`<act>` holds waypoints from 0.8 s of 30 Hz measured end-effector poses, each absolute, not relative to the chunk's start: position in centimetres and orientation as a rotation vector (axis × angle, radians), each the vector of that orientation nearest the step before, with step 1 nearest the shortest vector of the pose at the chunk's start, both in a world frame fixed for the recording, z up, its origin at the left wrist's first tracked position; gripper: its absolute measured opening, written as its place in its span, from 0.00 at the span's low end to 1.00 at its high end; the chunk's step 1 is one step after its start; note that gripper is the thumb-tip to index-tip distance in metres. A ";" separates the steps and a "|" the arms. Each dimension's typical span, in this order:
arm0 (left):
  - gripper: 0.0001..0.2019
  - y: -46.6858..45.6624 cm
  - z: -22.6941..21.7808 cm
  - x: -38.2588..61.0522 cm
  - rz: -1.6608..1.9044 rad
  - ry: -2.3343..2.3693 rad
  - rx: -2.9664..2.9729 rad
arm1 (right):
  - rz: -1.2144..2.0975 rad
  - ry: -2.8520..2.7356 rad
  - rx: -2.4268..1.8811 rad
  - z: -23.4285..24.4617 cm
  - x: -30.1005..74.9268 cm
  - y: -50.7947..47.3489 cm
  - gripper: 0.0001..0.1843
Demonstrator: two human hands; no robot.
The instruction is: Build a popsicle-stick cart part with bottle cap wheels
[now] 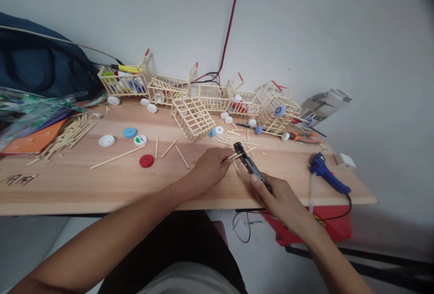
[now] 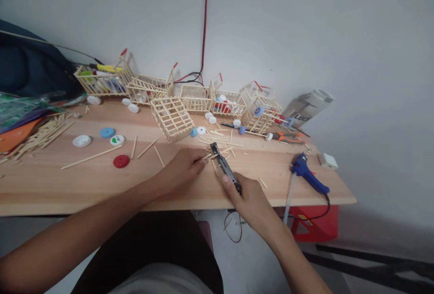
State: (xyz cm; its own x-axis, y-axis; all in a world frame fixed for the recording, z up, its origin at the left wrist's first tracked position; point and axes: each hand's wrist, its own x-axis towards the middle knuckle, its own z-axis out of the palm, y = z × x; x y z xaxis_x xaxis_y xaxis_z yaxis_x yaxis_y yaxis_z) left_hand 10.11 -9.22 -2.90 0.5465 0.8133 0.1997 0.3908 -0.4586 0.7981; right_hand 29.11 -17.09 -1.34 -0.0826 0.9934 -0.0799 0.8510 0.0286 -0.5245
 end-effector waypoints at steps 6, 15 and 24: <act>0.10 -9.1 -3.4 10.0 0.753 0.985 2.036 | 0.612 -2.021 -1.916 -1.9 28.9 -17.3 0.30; 0.13 -9.1 -2.7 9.8 0.688 0.951 1.997 | 0.516 -2.059 -1.938 -2.6 29.0 -17.4 0.32; 0.13 -9.2 -2.5 9.8 0.655 0.963 2.010 | 0.528 -2.023 -1.940 -2.9 29.2 -17.7 0.31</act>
